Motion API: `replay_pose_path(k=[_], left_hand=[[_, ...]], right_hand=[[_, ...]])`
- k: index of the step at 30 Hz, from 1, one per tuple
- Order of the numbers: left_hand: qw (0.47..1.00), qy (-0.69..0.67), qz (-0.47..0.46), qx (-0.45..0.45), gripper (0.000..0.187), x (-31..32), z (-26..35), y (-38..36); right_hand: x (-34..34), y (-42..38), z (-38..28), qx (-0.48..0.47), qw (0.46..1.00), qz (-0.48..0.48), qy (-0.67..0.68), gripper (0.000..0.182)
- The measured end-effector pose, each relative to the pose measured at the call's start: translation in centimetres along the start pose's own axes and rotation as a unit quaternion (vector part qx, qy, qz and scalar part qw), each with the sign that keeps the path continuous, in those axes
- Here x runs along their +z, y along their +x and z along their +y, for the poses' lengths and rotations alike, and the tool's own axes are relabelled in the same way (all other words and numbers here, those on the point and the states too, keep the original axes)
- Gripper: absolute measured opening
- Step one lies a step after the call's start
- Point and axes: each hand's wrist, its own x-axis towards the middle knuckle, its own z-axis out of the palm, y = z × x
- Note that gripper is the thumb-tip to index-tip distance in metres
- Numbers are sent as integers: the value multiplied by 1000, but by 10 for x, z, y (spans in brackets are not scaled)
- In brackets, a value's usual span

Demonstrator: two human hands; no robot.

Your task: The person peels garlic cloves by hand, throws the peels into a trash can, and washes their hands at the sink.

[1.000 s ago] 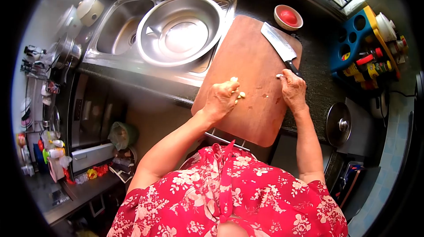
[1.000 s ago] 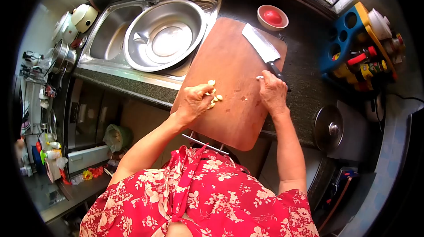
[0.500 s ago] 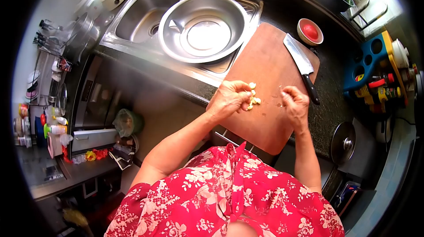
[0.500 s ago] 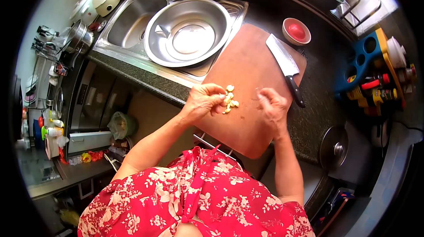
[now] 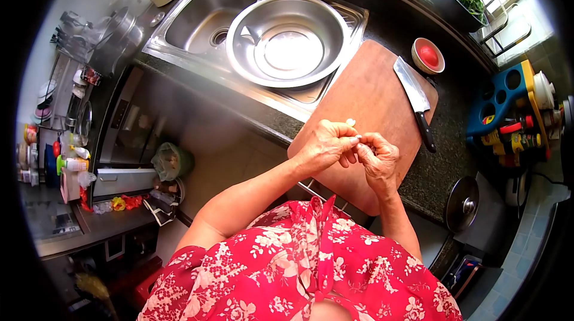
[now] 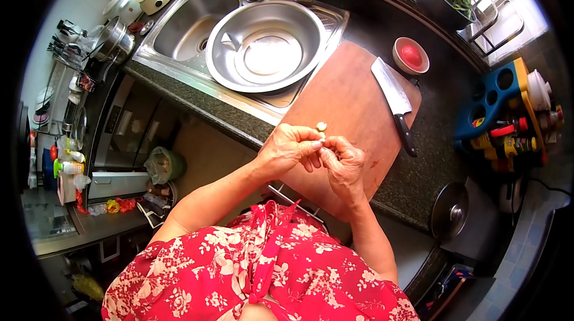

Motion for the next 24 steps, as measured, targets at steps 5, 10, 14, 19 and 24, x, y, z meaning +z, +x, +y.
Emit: replay_pose_path(k=[5, 10, 14, 19, 24], left_hand=[[996, -68, -29, -42, 22, -11, 6, -6], [989, -130, -45, -60, 21, -19, 4, -11], [990, -124, -31, -58, 20, -26, 8, -17], [998, -49, 12, -26, 21, -38, 18, -31], [998, -28, 55, 15, 17, -47, 10, -37]], right_hand=[[9, 2, -16, 57, 996, -25, 58, 3], [10, 6, -14, 150, 966, -46, 206, 11], [21, 9, -17, 159, 946, -53, 278, 9], [36, 14, -21, 185, 929, -70, 313, 6], [46, 20, -1, 173, 928, -134, 301, 5]])
